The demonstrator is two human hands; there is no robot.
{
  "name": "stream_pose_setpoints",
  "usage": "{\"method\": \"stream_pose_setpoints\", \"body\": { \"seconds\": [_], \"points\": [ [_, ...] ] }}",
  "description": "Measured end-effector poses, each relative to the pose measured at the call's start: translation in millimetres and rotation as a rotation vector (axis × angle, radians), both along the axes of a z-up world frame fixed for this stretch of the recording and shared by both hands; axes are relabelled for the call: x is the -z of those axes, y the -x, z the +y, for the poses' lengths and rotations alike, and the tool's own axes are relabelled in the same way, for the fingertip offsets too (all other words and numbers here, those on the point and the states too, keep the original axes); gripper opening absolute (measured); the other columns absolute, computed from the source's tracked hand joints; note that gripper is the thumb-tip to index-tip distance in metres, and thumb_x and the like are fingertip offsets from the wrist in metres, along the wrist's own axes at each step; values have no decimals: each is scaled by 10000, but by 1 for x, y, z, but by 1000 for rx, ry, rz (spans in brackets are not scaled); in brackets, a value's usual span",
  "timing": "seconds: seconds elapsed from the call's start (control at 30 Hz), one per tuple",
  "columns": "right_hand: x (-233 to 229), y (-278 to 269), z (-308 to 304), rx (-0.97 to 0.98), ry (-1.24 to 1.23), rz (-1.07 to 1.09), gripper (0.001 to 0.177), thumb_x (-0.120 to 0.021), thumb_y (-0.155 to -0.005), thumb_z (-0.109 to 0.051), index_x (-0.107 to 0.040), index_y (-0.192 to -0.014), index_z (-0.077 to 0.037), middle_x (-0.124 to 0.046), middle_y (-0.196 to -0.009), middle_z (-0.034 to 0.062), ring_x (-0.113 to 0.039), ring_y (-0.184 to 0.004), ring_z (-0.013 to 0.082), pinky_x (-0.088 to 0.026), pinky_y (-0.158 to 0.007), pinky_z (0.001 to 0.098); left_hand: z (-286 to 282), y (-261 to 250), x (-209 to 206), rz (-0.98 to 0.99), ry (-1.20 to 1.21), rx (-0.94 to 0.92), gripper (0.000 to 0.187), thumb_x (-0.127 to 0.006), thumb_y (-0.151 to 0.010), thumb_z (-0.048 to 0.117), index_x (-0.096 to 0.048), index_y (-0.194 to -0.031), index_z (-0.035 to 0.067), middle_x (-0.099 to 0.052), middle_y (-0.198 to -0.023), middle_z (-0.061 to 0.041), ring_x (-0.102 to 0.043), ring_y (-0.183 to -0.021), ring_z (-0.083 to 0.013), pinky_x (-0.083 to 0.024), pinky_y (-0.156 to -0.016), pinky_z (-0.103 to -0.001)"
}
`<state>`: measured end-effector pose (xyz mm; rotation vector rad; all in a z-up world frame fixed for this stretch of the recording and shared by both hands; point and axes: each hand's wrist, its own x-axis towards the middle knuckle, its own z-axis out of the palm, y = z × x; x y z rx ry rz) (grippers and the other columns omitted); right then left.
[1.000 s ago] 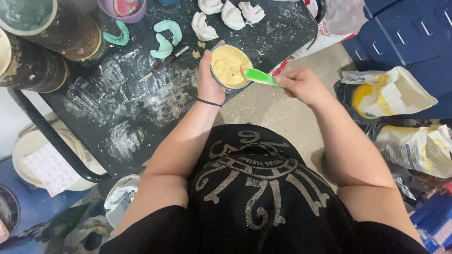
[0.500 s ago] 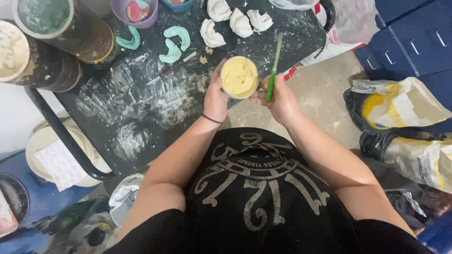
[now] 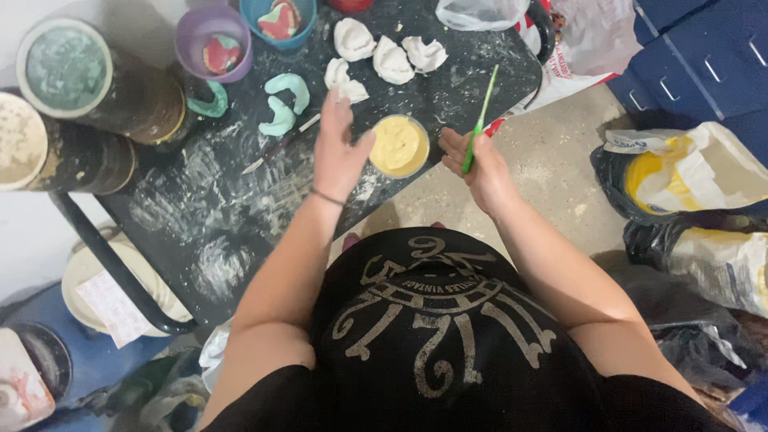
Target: The person mixes a yellowish paste in a small container using a green spatula, then scoops portions into a red bowl. Later, they apply the paste onto a white curved object, spreading it evenly across the surface.
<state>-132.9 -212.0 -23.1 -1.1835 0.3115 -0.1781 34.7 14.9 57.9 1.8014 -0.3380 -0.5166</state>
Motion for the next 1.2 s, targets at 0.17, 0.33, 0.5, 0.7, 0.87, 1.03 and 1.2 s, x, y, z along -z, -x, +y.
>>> {"method": "stream_pose_setpoints", "body": {
  "seconds": [0.17, 0.33, 0.5, 0.7, 0.87, 1.03, 1.2],
  "points": [
    [-38, 4, -4, 138, -7, 177, 430, -518, -966, -621, -502, -1049, -199, -563, -1520, 205, -564, -1414, 391, -478, -1157, 544, -97, -64, -15, -521, -372, 337, 907, -885, -875, 252, -336, -1578, 82, -523, -1551, -142, -432, -1437, -340, -349, -1183, -527],
    [-37, 9, -13, 147, 38, 208, 509, -473, -1011, -526, -529, -1274, -94, -613, -1474, 197, -633, -1337, 370, -559, -1069, 486, -182, -107, 46, -944, -801, 585, 1059, -931, -660, 588, -462, -1515, 176, -528, -1489, -51, -385, -1367, -325, -355, -1021, -522],
    [-39, 15, -24, 180, 17, 294, 377, -518, -1004, -473, -492, -1167, -133, -676, -1385, 221, -692, -1254, 363, -578, -1021, 466, -199, -120, 58, -813, -953, 661, 568, -844, -768, 483, -690, -1228, 188, -579, -1372, -50, -429, -1287, -326, -317, -1011, -527],
    [-36, -3, -35, 185, -65, 153, 263, -626, -987, -411, -505, -1052, -186, -652, -1433, 187, -690, -1266, 363, -573, -1004, 451, -172, -79, -18, -894, -593, 688, 411, -823, -792, 306, -712, -1166, 177, -515, -1539, -117, -345, -1451, -391, -236, -1137, -643],
    [-69, -21, -26, 287, -91, 26, 228, -721, -954, -196, -496, -982, -181, -646, -1205, 88, -679, -1103, 279, -622, -998, 447, -135, -30, -41, -1274, -327, 658, 269, -860, -767, 140, -747, -1008, 179, -513, -1558, -74, -322, -1488, -359, -233, -1158, -663],
    [-86, -20, -5, 387, -123, -36, 299, -763, -926, -75, -479, -882, -159, -564, -869, 35, -632, -839, 170, -686, -811, 379, -94, -3, -55, -1523, -189, 432, 290, -838, -924, 4, -646, -1002, 205, -451, -1624, -15, -354, -1526, -318, -318, -1158, -625],
    [-101, -13, 12, 246, -268, -181, 341, -732, -916, 41, -460, -889, -163, -690, -1236, 305, -721, -966, 281, -635, -779, 314, -58, 2, -25, -708, -211, 419, 1394, -1019, -831, 352, 78, -1672, 173, -385, -1721, -150, -474, -1519, -354, -367, -1170, -592]
  ]
}}
